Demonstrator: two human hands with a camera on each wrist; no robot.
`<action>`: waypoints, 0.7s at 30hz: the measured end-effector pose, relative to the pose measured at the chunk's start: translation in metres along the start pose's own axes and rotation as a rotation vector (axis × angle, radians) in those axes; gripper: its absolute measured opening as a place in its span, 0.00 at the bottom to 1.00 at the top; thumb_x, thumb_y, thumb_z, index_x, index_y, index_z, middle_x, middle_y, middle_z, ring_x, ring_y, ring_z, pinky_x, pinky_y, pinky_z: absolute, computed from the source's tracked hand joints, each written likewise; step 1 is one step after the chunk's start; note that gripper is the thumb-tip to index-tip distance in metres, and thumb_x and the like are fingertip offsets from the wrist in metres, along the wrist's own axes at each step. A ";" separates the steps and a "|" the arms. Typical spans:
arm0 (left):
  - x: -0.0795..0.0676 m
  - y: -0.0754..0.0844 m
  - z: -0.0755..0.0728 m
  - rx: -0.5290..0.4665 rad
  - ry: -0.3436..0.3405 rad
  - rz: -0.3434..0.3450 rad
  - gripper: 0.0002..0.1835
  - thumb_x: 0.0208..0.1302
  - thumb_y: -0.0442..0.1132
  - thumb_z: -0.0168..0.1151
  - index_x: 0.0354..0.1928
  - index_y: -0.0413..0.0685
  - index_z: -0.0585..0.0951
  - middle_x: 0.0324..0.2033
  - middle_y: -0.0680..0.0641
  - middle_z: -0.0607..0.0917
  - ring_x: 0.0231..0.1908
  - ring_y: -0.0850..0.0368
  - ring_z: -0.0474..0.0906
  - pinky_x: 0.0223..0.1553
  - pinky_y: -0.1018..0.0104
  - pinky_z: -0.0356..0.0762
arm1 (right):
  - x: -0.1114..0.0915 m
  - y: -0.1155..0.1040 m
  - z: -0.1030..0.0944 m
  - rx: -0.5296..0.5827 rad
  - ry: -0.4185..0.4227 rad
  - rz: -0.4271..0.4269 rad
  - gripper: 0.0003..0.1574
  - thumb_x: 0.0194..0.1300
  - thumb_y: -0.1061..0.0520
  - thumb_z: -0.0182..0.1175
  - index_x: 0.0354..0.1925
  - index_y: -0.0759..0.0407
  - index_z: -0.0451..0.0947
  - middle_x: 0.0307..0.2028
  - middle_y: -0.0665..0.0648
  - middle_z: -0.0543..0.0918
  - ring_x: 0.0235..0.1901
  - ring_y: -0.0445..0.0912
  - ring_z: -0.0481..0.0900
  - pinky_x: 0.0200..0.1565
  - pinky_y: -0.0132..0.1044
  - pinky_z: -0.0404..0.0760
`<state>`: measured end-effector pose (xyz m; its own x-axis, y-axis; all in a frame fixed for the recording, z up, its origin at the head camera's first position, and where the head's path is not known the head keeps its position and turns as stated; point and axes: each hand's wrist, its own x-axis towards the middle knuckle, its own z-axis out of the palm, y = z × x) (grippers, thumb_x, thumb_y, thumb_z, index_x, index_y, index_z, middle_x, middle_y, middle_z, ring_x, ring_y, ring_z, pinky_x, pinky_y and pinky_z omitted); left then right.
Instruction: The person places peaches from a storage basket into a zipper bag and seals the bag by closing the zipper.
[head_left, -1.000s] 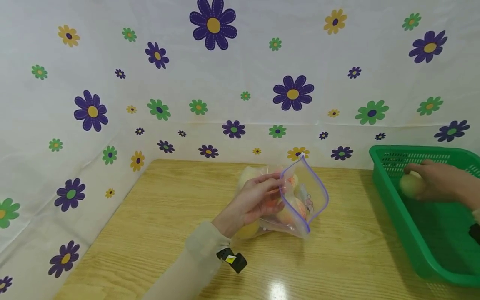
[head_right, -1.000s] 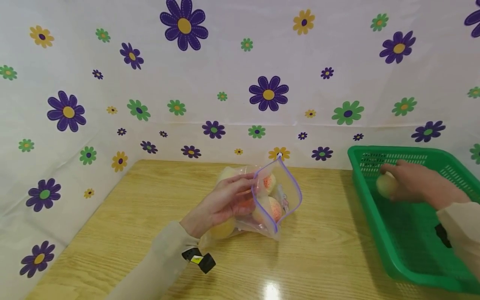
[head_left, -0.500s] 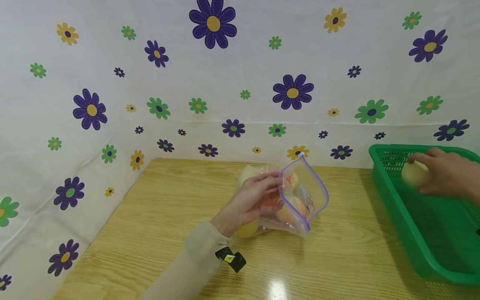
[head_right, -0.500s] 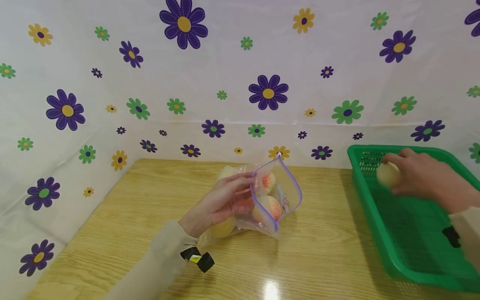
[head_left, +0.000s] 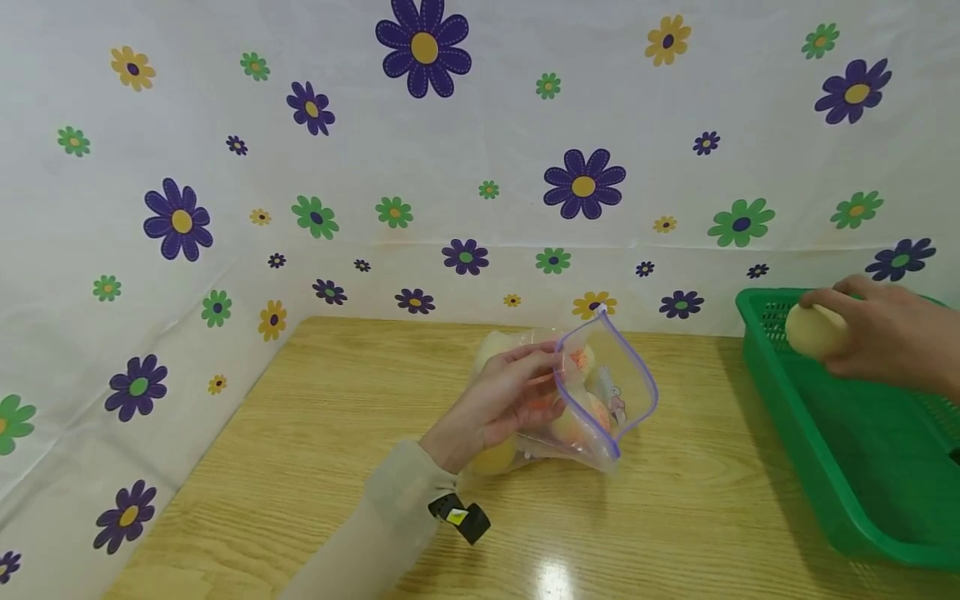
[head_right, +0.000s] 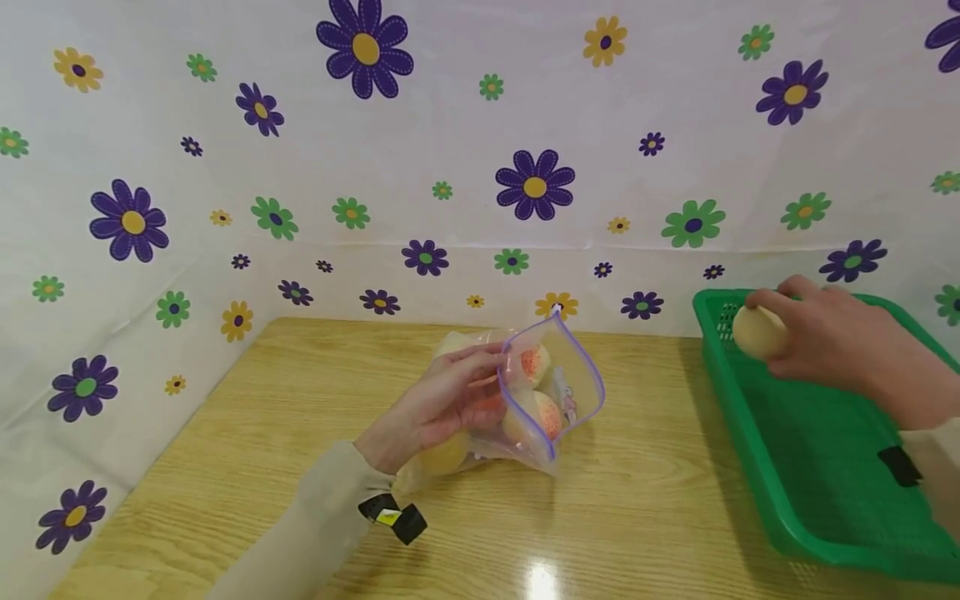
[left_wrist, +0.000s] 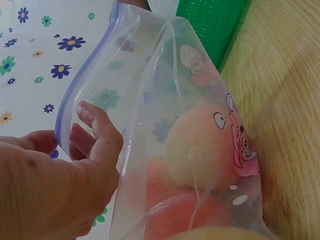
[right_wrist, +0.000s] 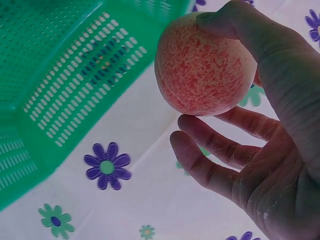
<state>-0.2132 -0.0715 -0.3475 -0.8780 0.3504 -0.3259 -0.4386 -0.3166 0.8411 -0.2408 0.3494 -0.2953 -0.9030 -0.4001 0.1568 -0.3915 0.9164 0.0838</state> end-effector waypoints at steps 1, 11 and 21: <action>0.001 0.000 0.001 -0.001 -0.003 0.001 0.19 0.74 0.39 0.60 0.64 0.47 0.76 0.43 0.50 0.82 0.39 0.61 0.80 0.34 0.71 0.85 | 0.000 -0.002 -0.002 0.005 -0.002 0.004 0.44 0.41 0.58 0.80 0.57 0.65 0.76 0.47 0.78 0.77 0.30 0.57 0.80 0.31 0.55 0.84; 0.002 0.004 0.002 0.000 0.001 0.007 0.20 0.75 0.39 0.59 0.65 0.47 0.76 0.42 0.52 0.82 0.41 0.61 0.79 0.37 0.71 0.85 | 0.000 -0.026 -0.012 0.035 0.003 0.021 0.42 0.43 0.55 0.80 0.59 0.59 0.78 0.53 0.76 0.76 0.36 0.63 0.80 0.31 0.57 0.86; -0.003 0.004 0.003 0.029 -0.008 0.020 0.22 0.74 0.39 0.59 0.67 0.44 0.74 0.41 0.52 0.82 0.41 0.61 0.79 0.37 0.70 0.85 | 0.000 -0.059 -0.022 0.050 0.025 -0.074 0.44 0.44 0.52 0.82 0.61 0.52 0.78 0.57 0.70 0.77 0.48 0.68 0.79 0.32 0.56 0.85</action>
<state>-0.2122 -0.0711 -0.3421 -0.8850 0.3514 -0.3054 -0.4151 -0.2983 0.8595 -0.2143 0.2952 -0.2787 -0.8670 -0.4660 0.1763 -0.4654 0.8838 0.0472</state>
